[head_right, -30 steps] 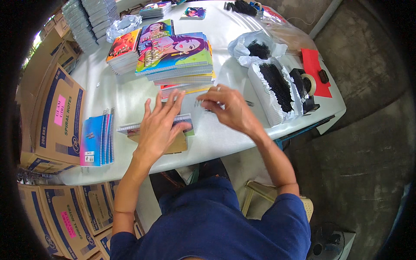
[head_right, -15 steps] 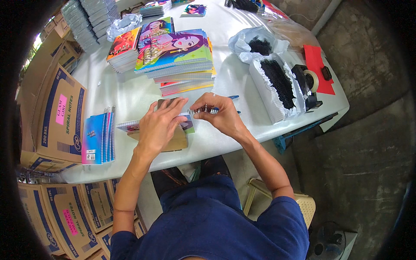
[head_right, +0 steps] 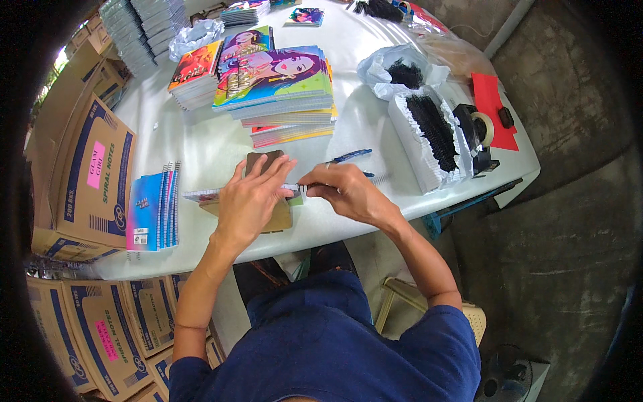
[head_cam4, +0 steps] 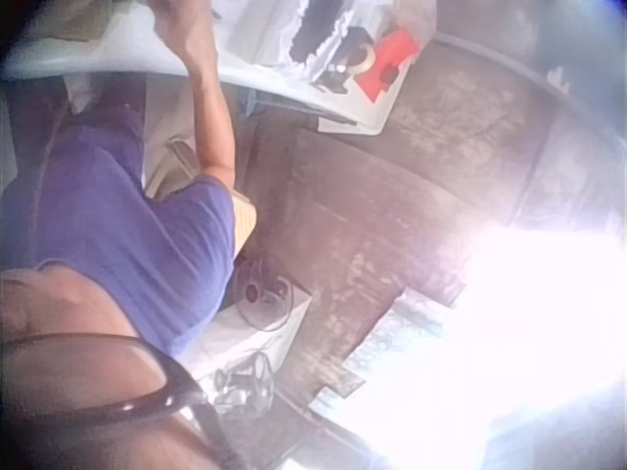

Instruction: The person assembles spiral notebooks by inserting wire coils into pre-punched holes in paper stacks and covers held in a jig, then uses wire cutters to trim the coils.

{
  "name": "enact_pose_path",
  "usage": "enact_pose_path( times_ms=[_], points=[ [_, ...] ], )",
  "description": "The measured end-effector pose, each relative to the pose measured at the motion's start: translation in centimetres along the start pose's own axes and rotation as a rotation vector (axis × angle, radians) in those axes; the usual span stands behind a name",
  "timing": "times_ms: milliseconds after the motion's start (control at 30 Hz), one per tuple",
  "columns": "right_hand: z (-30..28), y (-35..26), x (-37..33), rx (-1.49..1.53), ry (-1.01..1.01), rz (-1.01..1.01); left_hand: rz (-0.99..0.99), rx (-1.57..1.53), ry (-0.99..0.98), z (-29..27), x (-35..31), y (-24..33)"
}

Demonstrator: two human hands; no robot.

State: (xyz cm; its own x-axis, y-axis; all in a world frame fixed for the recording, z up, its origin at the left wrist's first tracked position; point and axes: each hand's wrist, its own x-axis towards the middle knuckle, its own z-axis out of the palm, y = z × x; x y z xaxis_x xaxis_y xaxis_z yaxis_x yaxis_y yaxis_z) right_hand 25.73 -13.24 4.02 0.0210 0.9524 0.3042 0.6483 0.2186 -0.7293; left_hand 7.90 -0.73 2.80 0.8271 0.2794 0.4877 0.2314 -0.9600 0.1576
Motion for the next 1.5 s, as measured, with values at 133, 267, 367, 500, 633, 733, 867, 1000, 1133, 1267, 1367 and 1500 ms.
enact_pose_path(
  times_ms=[133, 267, 367, 500, 633, 733, 867, 1000, 1133, 1267, 1367, 1500],
  points=[
    [0.6, -2.3, -0.1, -0.256, 0.077, 0.089, -0.042, -0.040, -0.017, -0.2, -0.1, 0.1],
    [0.8, -1.4, -0.1, -0.407, 0.069, -0.085, -0.032, -0.093, -0.050, -0.6, 0.3, 1.0],
    [0.6, -1.1, 0.0, -0.357, 0.009, -0.082, -0.009, -0.094, -0.032, -0.2, 0.3, 1.3],
    [0.3, -1.0, 0.7, -0.346, -0.147, -0.078, 0.006, -0.062, -0.060, 0.0, -0.4, 1.3],
    [-3.3, 0.5, 4.6, 0.129, -0.744, 0.322, 0.063, 0.020, -0.070, 0.0, -1.1, 1.1],
    [-2.8, 7.1, 7.1, 0.107, -0.502, 0.162, 0.074, 0.069, -0.039, -0.3, -0.3, 1.5],
    [4.9, 11.4, 9.6, -0.106, -0.388, -0.274, 0.117, 0.113, -0.066, 0.0, -0.2, 1.4],
    [7.2, 10.8, 9.5, -0.360, -0.393, -0.237, 0.035, 0.053, -0.244, -0.5, 0.0, 1.0],
    [0.9, 10.0, 8.6, 0.123, -0.472, -0.063, 0.039, 0.103, -0.042, -0.6, -0.2, 0.6],
    [-4.6, 6.5, 4.5, 0.405, -0.489, 0.049, -0.105, -0.007, 0.161, -0.4, -0.6, -0.7],
    [-4.3, 6.1, 3.8, 0.414, -0.476, 0.053, -0.140, -0.026, 0.127, -0.3, -0.6, -0.8],
    [-5.1, 4.7, 3.8, 0.558, -0.435, -0.001, -0.146, -0.009, 0.112, -0.3, -0.4, -0.7]
  ],
)
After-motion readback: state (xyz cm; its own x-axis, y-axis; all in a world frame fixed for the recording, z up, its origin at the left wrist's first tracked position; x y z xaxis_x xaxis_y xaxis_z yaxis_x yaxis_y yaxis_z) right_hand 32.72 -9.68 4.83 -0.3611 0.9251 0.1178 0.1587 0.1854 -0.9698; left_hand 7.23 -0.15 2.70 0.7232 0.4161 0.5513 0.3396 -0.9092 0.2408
